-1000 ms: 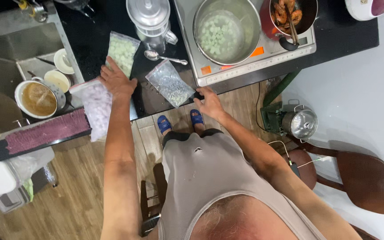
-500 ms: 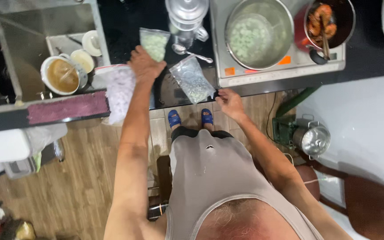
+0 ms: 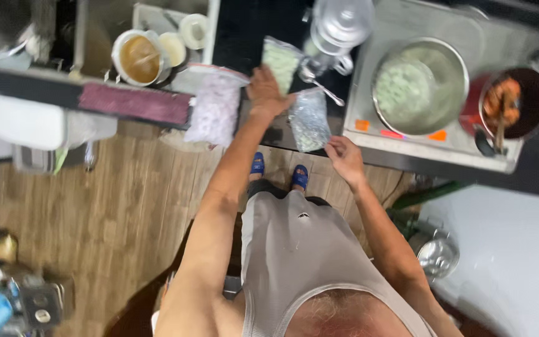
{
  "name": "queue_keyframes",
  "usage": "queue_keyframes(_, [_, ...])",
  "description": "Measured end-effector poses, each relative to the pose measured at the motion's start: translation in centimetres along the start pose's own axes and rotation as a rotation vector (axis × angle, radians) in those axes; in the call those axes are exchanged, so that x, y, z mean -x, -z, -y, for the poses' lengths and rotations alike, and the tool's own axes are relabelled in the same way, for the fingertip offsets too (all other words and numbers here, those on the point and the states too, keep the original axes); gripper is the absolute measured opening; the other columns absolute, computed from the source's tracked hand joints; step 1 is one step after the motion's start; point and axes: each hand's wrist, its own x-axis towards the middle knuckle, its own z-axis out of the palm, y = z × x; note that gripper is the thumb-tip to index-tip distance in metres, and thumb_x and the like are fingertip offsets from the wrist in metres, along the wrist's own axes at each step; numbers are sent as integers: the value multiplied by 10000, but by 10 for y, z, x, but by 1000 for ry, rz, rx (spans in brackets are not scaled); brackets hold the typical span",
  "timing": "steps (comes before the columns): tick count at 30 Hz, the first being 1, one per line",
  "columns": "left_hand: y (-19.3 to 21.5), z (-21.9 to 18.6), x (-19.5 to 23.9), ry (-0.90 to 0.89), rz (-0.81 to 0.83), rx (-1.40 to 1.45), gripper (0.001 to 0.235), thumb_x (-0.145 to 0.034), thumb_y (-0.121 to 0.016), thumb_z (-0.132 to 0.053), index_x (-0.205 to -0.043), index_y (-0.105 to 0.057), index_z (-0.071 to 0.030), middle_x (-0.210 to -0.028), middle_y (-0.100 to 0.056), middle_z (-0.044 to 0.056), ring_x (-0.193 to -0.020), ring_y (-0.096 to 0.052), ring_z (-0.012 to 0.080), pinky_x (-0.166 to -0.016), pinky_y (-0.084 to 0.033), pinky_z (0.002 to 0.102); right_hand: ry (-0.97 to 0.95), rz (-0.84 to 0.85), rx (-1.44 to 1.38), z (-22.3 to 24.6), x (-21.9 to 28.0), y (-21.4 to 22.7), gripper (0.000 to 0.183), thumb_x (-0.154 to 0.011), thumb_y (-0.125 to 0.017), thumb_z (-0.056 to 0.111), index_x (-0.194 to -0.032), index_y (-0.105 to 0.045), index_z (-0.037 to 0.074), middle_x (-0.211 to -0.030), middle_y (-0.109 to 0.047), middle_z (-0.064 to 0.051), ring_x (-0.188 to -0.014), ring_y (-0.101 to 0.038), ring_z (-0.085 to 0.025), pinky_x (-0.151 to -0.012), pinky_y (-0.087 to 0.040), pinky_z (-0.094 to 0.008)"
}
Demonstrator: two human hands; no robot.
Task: The person retrieves sealed bags of chopped vegetables from a refrigerator and a countertainer, then pours the contents into a pot on a portable induction cooktop. They handle multiple bags of green and purple chopped vegetables and add water from a glass to the pot.
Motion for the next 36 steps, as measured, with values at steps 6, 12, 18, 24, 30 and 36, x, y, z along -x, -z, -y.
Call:
queue_keyframes(6, [32,9,50,-208,-262,292,825,-799,-808,-416,-1407,-473,31,-1381,-524,272,-1269,-529,438,-1016,-483,516,94,67,-42,23,-16,-16,304,-958,-723,111,-1212,-653,-40,-1107,-731,-120,-1013,-709,-156,-880,-558,-263])
queue_keyframes(12, [70,49,103,-183,-376,598,402,-875,-751,-249,-1170,-662,9,-1126,-686,238,-1026,-666,425,-852,-554,473,122,133,-20,71,-35,-65,297,-983,-701,118,-1229,-662,-44,-1075,-744,-125,-979,-711,-151,-874,-557,-263])
queue_keyframes(18, [79,113,134,-46,-271,720,317,-879,-740,-229,-1116,-698,-23,-1035,-718,170,-926,-705,362,-800,-563,436,240,180,-66,129,-65,-128,310,-968,-684,81,-1240,-638,-60,-1121,-735,-128,-1006,-707,-158,-883,-563,-271])
queue_keyframes(24, [95,133,112,-48,-369,838,489,-875,-736,-195,-1310,-592,-23,-1095,-703,170,-932,-713,314,-818,-572,416,382,221,-85,203,-116,-158,290,-970,-702,45,-1235,-630,-48,-1143,-720,-116,-1049,-704,-148,-911,-575,-266])
queue_keyframes(30, [166,139,77,-75,-545,898,661,-933,-706,-163,-1519,-430,-34,-1305,-618,194,-1075,-683,287,-868,-572,389,538,307,-52,299,-185,-181,358,-985,-736,63,-1301,-605,-42,-1151,-719,-109,-1037,-691,-132,-899,-571,-263])
queue_keyframes(36, [231,158,39,-95,-656,843,645,-956,-713,-151,-1527,-433,-44,-1363,-604,175,-1109,-689,264,-905,-571,364,843,313,93,417,-246,-233,471,-989,-819,135,-1351,-575,-43,-1159,-694,-120,-1001,-699,-166,-841,-608,-296])
